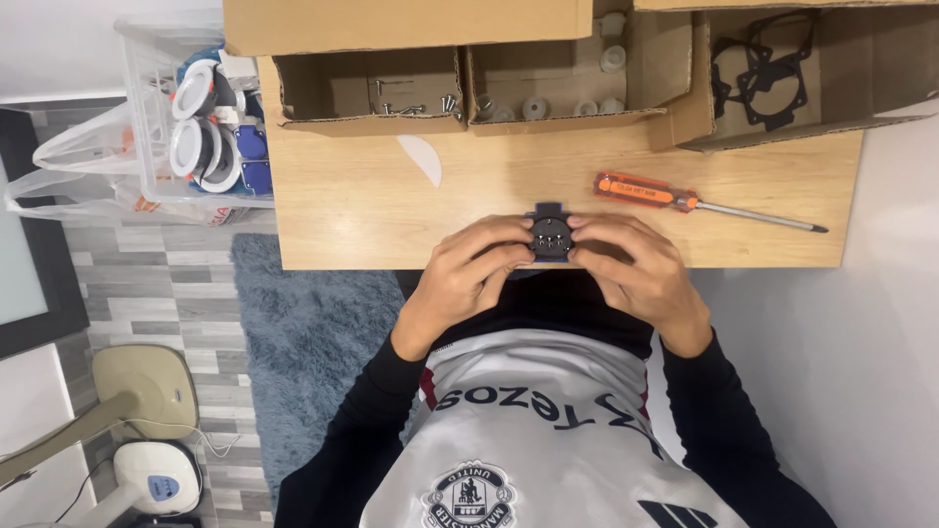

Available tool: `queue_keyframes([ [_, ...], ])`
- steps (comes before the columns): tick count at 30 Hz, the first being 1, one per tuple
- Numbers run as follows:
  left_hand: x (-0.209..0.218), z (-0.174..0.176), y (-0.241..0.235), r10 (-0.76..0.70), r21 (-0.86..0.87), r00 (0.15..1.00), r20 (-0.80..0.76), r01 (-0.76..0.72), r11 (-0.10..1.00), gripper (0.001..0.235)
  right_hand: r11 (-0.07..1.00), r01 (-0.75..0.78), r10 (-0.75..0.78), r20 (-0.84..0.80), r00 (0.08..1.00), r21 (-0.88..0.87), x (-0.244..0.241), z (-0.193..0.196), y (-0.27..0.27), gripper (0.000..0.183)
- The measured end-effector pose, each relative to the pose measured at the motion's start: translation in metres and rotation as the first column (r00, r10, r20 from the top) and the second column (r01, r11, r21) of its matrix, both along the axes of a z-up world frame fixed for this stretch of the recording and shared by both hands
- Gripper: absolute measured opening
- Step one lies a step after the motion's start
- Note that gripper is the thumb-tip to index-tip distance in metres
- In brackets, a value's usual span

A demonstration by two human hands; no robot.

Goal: Assembling blue plastic components by driving screws with a manual screwdriver

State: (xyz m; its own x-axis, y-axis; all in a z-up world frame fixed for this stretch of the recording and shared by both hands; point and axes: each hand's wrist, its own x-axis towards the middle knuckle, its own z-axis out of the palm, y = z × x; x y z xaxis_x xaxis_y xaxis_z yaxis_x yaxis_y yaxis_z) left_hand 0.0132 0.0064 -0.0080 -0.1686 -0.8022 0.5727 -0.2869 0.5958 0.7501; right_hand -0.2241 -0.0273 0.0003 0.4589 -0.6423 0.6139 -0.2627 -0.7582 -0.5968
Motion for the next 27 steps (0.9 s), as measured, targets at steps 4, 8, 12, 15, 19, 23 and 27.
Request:
queue_keyframes([
  [4,0.003,-0.001,0.001,-0.027,0.017,1.000,0.012,0.027,0.999,0.008,1.000,-0.010,0.010,-0.043,0.999,0.005,-0.003,0.000,0.001,0.011],
  [8,0.005,0.001,0.000,-0.050,0.032,0.996,0.073,0.047,0.998,0.008,1.000,-0.024,0.024,-0.099,0.995,0.004,-0.004,0.002,0.000,0.016],
  [12,0.007,0.005,0.001,-0.075,0.040,0.992,0.105,0.071,0.997,0.005,0.999,-0.047,0.047,-0.115,0.992,0.001,-0.005,0.002,0.000,0.018],
  [15,0.008,0.012,0.001,-0.090,0.070,0.990,0.106,0.083,0.994,0.007,0.999,-0.042,0.044,-0.104,0.994,0.027,-0.005,0.002,0.000,0.019],
  [19,0.005,0.023,-0.001,-0.129,0.251,0.988,0.080,0.105,0.962,0.038,0.999,-0.010,0.015,-0.104,0.994,0.050,-0.005,0.003,0.001,0.012],
  [23,-0.005,0.021,-0.005,-0.056,0.278,0.989,0.136,0.016,0.960,0.061,0.999,0.020,-0.015,-0.123,0.992,0.040,-0.009,-0.004,0.003,0.011],
  [27,-0.010,0.016,-0.005,-0.013,0.291,0.995,0.103,-0.018,0.957,0.059,0.998,0.040,-0.033,-0.137,0.990,0.046,-0.011,-0.009,0.006,0.009],
])
